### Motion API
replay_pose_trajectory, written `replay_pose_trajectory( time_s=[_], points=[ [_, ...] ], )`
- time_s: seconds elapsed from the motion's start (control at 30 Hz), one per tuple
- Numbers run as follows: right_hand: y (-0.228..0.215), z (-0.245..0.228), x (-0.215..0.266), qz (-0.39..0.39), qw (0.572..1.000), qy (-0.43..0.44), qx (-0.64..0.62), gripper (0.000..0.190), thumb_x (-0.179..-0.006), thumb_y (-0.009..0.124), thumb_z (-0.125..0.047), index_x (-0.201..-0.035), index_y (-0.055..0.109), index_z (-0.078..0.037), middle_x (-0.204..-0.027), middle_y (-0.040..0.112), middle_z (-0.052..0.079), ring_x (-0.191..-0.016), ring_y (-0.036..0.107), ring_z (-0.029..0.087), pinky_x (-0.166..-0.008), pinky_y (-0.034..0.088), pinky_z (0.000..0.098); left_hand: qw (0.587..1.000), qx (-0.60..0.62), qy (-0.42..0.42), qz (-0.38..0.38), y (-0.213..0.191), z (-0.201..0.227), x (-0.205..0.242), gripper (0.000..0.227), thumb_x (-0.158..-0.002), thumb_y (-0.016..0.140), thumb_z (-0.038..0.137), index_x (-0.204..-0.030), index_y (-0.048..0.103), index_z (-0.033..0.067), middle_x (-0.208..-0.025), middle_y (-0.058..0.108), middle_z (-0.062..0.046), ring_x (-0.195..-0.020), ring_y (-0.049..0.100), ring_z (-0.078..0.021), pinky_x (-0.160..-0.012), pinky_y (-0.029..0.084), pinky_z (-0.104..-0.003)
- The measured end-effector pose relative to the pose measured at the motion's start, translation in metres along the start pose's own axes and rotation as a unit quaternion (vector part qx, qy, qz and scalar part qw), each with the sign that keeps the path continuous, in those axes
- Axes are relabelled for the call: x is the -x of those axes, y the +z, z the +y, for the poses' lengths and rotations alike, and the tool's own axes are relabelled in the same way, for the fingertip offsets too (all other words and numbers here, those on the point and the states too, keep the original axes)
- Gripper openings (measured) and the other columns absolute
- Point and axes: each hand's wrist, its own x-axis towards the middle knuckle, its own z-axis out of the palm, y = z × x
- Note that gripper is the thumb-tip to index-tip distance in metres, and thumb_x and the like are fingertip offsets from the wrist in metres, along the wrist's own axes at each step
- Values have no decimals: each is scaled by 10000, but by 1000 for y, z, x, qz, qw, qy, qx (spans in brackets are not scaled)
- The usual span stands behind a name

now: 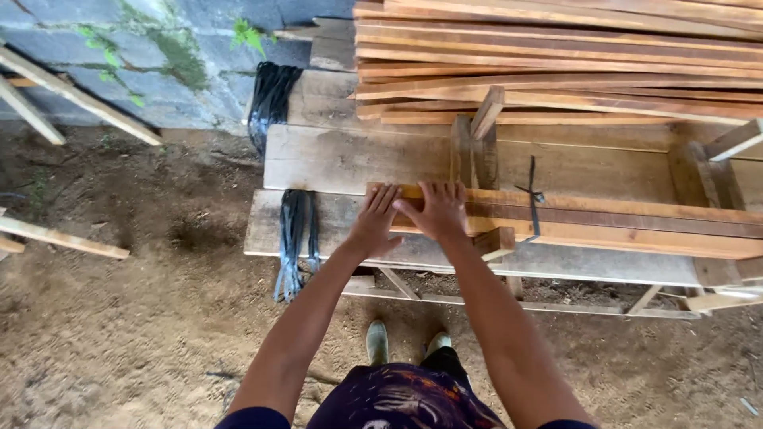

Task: Bundling thin wooden planks together using black rubber straps.

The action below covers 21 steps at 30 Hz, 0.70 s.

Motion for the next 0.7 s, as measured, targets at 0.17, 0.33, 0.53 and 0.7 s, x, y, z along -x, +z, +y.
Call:
replay_pose_trajectory(
  time_s=[0.17, 0.33, 0.53, 0.7],
  points=[
    [48, 23, -16, 139, 989, -54, 4, 555, -934, 605, -679, -1169, 727, -192, -1056, 721, 101, -1079, 674, 309, -1092, 373, 528, 947, 293, -24, 127, -3, -17, 32, 560, -847, 748, 190, -1386, 616, 118, -1488, 549, -94, -1427, 462, -309, -1186, 338, -441],
    [55, 26, -18, 130, 990, -50, -7, 558, -923, 612, -694, -1173, 714, -205, -1043, 717, 98, -1050, 675, 297, -1073, 376, 523, 872, 383, -235, 195, 43, -91, 68, 257, -959, 690, 118, -1197, 769, 175, -1108, 768, -87, -1039, 740, -302, -852, 638, -363],
    [51, 23, -16, 117, 992, -36, 10, 519, -905, 659, -646, -1171, 721, -205, -1052, 729, 94, -1051, 686, 291, -1068, 389, 504, 846, 107, -522, 9, 67, -152, 91, 314, -987, 545, 541, -1087, 520, 245, -1062, 758, -95, -969, 753, -404, -857, 614, -562],
    [50, 22, -16, 144, 989, -44, -1, 514, -902, 676, -640, -1142, 736, -190, -1017, 731, 103, -1018, 697, 290, -1053, 401, 499, 857, 38, -512, -40, 90, -176, 89, 477, -1056, 544, 421, -1300, 539, 11, -1100, 727, -226, -992, 741, -452, -804, 648, -548]
  ],
)
